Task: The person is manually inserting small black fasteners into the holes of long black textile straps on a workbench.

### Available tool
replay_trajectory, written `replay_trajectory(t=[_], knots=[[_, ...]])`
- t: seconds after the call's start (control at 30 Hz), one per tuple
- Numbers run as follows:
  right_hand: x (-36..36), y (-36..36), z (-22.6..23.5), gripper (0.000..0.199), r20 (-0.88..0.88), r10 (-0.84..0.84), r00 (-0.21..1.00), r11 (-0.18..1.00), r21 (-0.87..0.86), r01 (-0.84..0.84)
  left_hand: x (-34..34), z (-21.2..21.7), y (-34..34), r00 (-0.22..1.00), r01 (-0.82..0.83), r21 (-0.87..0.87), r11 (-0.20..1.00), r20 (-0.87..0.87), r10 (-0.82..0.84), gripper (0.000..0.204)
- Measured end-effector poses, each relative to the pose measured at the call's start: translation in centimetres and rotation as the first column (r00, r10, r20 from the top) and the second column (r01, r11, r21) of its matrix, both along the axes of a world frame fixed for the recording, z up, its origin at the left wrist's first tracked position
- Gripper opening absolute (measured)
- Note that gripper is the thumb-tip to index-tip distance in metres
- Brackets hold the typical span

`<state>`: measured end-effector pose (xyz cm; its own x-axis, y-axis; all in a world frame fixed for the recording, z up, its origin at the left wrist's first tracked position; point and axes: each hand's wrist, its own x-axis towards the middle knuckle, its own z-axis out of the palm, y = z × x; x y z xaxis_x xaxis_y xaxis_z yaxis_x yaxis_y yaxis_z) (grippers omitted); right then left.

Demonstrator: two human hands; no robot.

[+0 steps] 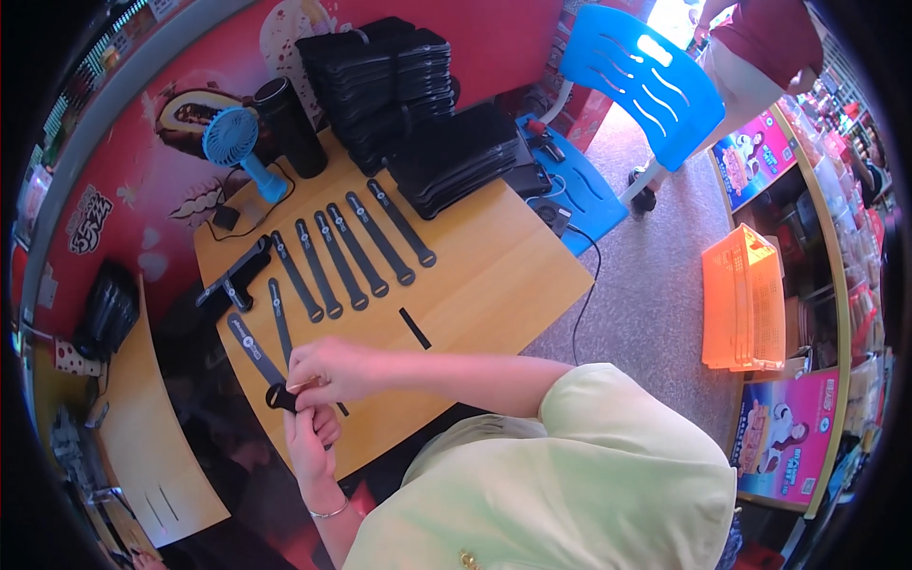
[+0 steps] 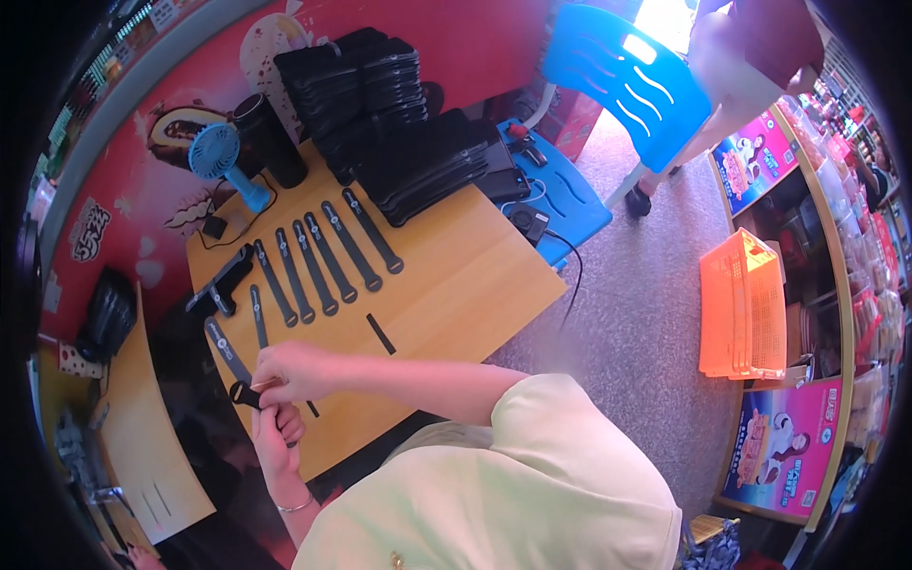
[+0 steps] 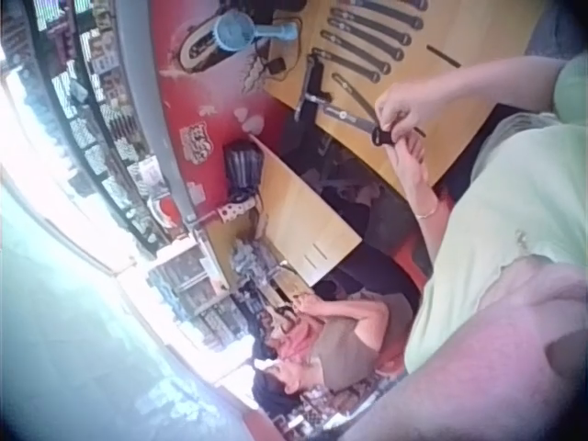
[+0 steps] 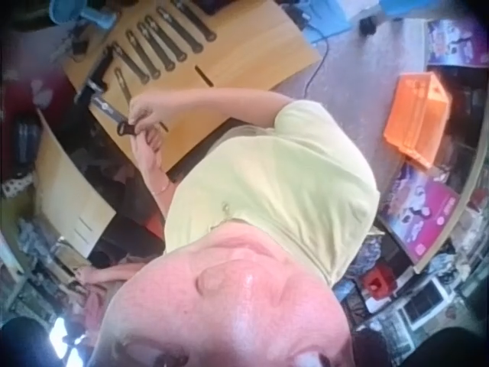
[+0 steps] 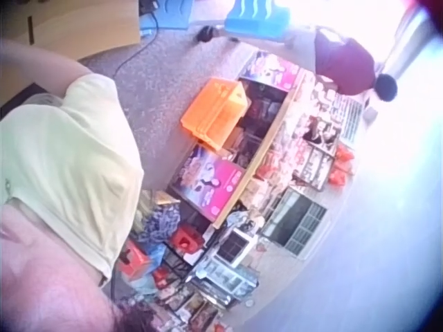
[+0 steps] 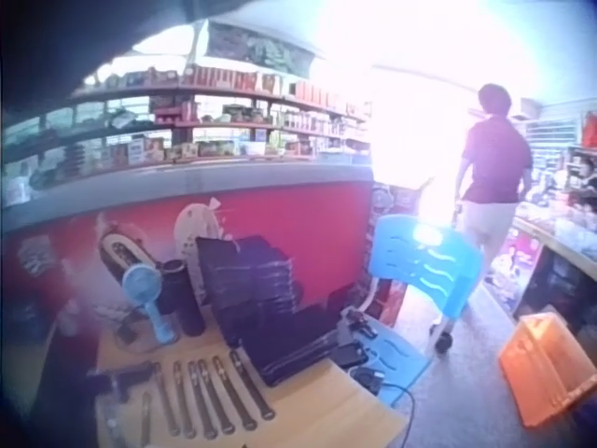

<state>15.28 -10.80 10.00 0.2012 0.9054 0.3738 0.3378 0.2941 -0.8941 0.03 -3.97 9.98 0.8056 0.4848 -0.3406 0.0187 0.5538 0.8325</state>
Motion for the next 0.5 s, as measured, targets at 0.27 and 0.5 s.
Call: replay_trajectory(t=[0.27,0.5], knots=[[-0.2,0.9,2.1,0.015,-0.354,-0.029,0.935,0.963,-0.261,-0.069,-0.1,1.4,0.2,1.0,-0.003,0.125,0.992,0.013,0.001,0.013],[4.3,5.4,2.6,0.013,-0.538,-0.301,0.787,0.946,-0.062,0.32,-4.1,0.6,-0.2,0.991,0.125,-0.006,0.992,-0.055,-0.125,0.014]])
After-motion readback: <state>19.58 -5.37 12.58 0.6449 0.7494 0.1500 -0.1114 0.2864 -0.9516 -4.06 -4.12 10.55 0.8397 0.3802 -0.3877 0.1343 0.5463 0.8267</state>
